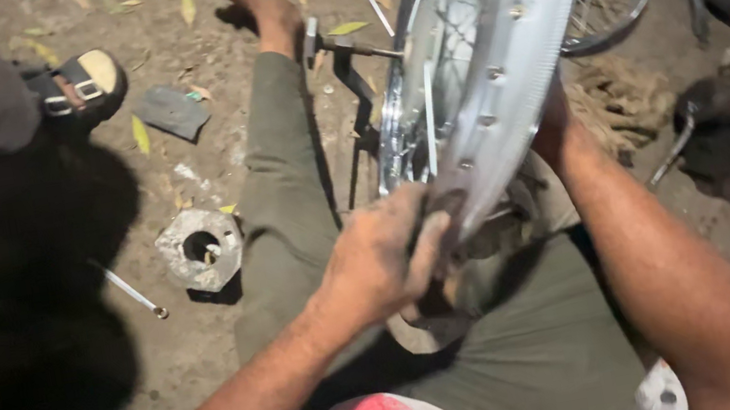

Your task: The person sits on the floor and uses a wrench to tighten the spokes of a bicycle wheel mounted on a stand. They rotate the wheel to access different spokes and continue tightening them throughout the clip.

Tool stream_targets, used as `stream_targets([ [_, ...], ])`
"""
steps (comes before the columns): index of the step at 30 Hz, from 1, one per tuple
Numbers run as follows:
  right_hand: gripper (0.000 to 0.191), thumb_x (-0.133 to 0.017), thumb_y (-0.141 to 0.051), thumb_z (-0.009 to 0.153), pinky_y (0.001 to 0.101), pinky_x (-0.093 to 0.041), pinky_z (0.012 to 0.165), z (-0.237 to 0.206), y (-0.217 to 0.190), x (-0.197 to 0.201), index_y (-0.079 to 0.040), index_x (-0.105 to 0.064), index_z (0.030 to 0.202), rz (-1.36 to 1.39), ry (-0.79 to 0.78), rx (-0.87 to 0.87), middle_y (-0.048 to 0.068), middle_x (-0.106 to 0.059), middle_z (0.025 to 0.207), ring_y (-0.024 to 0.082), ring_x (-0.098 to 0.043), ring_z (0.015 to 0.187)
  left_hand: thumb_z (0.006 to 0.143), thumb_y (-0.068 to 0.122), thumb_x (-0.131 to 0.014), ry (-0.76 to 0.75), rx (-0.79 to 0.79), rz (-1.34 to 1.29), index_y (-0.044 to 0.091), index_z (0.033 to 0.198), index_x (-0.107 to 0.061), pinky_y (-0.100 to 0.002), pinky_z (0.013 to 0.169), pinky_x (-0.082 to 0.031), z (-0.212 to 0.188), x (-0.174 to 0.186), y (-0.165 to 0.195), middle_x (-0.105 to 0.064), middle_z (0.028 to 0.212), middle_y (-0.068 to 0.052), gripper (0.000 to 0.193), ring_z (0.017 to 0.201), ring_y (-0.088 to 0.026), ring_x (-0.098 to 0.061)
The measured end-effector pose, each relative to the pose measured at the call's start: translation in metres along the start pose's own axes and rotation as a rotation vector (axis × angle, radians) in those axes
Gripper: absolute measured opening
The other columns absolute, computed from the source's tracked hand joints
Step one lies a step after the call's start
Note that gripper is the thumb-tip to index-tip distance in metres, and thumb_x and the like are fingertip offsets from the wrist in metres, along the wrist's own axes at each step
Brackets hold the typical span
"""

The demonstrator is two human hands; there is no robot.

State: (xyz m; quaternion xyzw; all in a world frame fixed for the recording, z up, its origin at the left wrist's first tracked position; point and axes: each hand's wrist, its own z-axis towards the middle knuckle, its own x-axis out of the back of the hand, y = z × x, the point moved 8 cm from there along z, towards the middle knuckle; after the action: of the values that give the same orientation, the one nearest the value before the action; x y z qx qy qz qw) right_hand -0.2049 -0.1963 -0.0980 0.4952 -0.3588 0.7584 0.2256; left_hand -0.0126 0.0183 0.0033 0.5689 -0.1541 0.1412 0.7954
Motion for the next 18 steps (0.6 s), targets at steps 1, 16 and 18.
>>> stream_targets([
  [1, 0.030, -0.069, -0.018, 0.090, 0.0474, -0.054, 0.083, 0.001, 0.004, -0.008, -0.004, -0.074, 0.115, 0.019, -0.019, 0.000, 0.022, -0.073, 0.109, 0.040, -0.068, 0.102, 0.098, 0.015, -0.067, 0.005, -0.010, -0.031, 0.002, 0.115, -0.057, -0.053, 0.071, -0.053, 0.000, 0.006, 0.000, -0.068, 0.089, -0.022, 0.024, 0.083, -0.044, -0.068],
  [16, 0.034, -0.065, -0.022, 0.094, 0.0464, -0.052, 0.089, -0.008, 0.023, -0.039, -0.004, -0.069, 0.122, 0.082, -0.054, 0.044, 0.021, -0.070, 0.115, 0.038, -0.066, 0.108, 0.084, 0.013, -0.058, -0.259, -0.141, 0.683, 0.003, 0.098, -0.071, -0.052, 0.102, -0.048, 0.163, -0.062, -0.200, -0.071, 0.107, -0.023, 0.022, 0.109, -0.042, -0.065],
  [18, 0.034, -0.065, -0.023, 0.094, 0.0463, -0.052, 0.089, -0.009, 0.029, -0.039, -0.004, -0.068, 0.123, 0.077, -0.055, 0.049, 0.021, -0.070, 0.116, 0.038, -0.066, 0.109, 0.080, 0.014, -0.060, -0.165, -0.132, 0.564, 0.006, 0.089, -0.075, -0.052, 0.088, -0.054, 0.168, -0.067, -0.212, -0.073, 0.097, -0.021, 0.019, 0.099, -0.041, -0.069],
])
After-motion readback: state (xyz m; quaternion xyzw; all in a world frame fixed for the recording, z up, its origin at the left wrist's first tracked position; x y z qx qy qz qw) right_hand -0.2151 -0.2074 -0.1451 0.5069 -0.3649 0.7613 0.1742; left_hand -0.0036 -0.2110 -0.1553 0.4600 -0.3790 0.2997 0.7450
